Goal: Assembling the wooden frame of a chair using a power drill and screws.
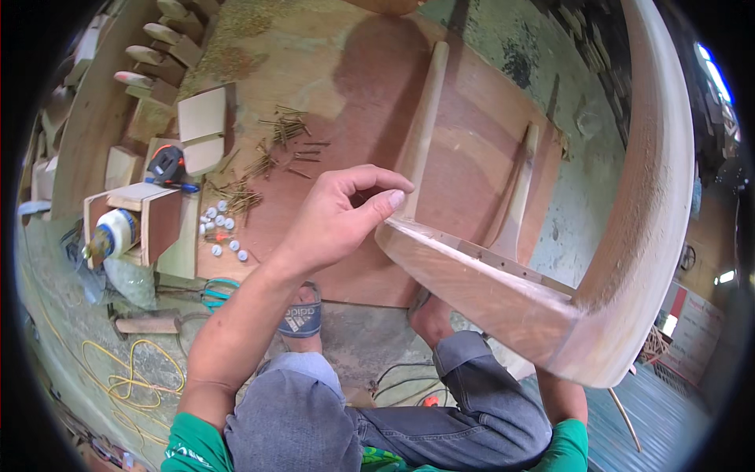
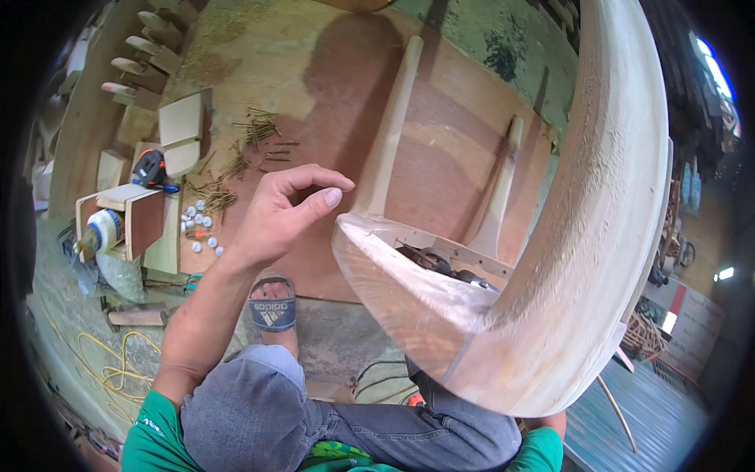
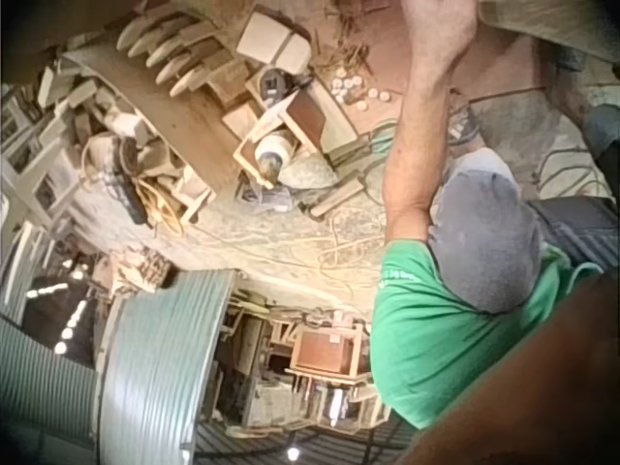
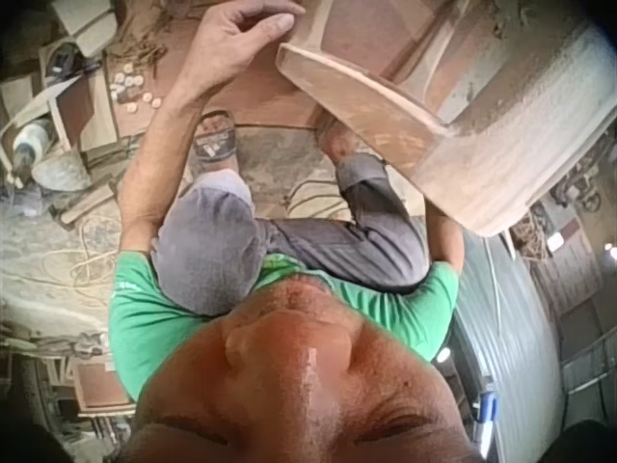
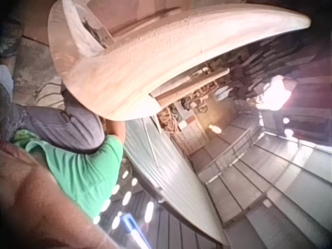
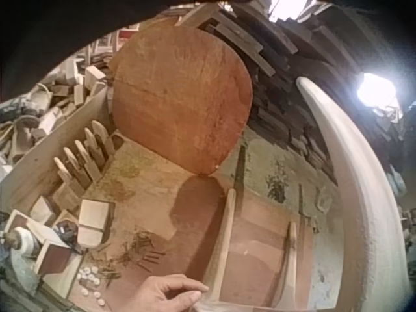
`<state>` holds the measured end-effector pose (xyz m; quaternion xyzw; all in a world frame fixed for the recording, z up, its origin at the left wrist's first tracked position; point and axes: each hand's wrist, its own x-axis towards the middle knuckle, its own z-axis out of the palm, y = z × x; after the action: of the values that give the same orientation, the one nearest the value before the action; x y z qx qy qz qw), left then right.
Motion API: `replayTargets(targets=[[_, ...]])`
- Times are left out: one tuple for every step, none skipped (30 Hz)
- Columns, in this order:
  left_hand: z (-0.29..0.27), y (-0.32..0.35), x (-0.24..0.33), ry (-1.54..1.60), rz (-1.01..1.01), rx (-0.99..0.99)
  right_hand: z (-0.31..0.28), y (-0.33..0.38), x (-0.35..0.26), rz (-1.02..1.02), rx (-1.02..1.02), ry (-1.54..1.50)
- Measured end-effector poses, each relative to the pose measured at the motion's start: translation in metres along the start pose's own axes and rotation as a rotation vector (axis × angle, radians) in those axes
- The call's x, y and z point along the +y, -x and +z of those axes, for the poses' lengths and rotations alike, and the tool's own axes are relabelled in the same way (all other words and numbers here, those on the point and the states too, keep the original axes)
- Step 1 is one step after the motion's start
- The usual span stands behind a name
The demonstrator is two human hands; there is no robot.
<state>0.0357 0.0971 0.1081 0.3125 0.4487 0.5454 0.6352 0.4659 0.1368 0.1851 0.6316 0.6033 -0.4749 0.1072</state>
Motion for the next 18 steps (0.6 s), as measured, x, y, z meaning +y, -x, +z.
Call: replayTargets(targets=[[-0.003,-0.001,0.005,0.014,-0.006,-0.012,-0.002,0.001,0.000,0.007,0.009,0.013],[-0.007,-0.003,0.009,-0.036,0.028,-0.047,-0.003,0.003,-0.001,0.014,0.017,0.026],[-0.010,-0.004,0.009,-0.089,0.064,-0.074,-0.005,0.002,-0.001,0.016,0.020,0.039],[-0.010,-0.009,-0.002,-0.081,0.213,-0.071,-0.007,0.002,0.000,0.017,0.023,0.051],[-0.011,-0.012,-0.002,-0.073,0.206,-0.077,-0.009,0.002,0.000,0.019,0.024,0.062],[-0.010,-0.014,0.003,-0.034,0.147,-0.132,-0.009,0.003,0.001,0.022,0.027,0.070],[-0.010,-0.017,0.008,0.003,0.087,-0.188,-0.010,0.004,0.003,0.026,0.030,0.076],[-0.010,-0.019,0.014,0.008,0.077,-0.199,-0.010,0.005,0.006,0.029,0.033,0.081],[-0.011,-0.021,0.021,0.028,-0.006,-0.265,-0.009,0.006,0.008,0.031,0.037,0.084],[-0.011,-0.023,0.025,0.046,-0.090,-0.332,-0.007,0.007,0.010,0.033,0.041,0.085],[-0.008,-0.025,0.027,0.047,-0.100,-0.346,-0.006,0.009,0.013,0.036,0.047,0.085],[-0.005,-0.025,0.028,0.091,-0.094,-0.340,-0.003,0.011,0.016,0.039,0.051,0.084],[-0.003,-0.027,0.028,0.135,-0.089,-0.335,0.000,0.014,0.018,0.042,0.057,0.082],[-0.003,-0.032,0.026,0.134,-0.101,-0.351,0.002,0.017,0.021,0.045,0.063,0.080],[-0.007,-0.037,0.026,0.026,0.072,-0.457,0.005,0.017,0.022,0.041,0.063,0.077],[-0.009,-0.041,0.026,-0.080,0.247,-0.562,0.008,0.018,0.023,0.037,0.063,0.074],[-0.009,-0.041,0.026,-0.084,0.237,-0.571,0.011,0.018,0.024,0.031,0.063,0.071],[-0.009,-0.042,0.025,-0.098,0.218,-0.617,0.013,0.019,0.026,0.027,0.066,0.072]])
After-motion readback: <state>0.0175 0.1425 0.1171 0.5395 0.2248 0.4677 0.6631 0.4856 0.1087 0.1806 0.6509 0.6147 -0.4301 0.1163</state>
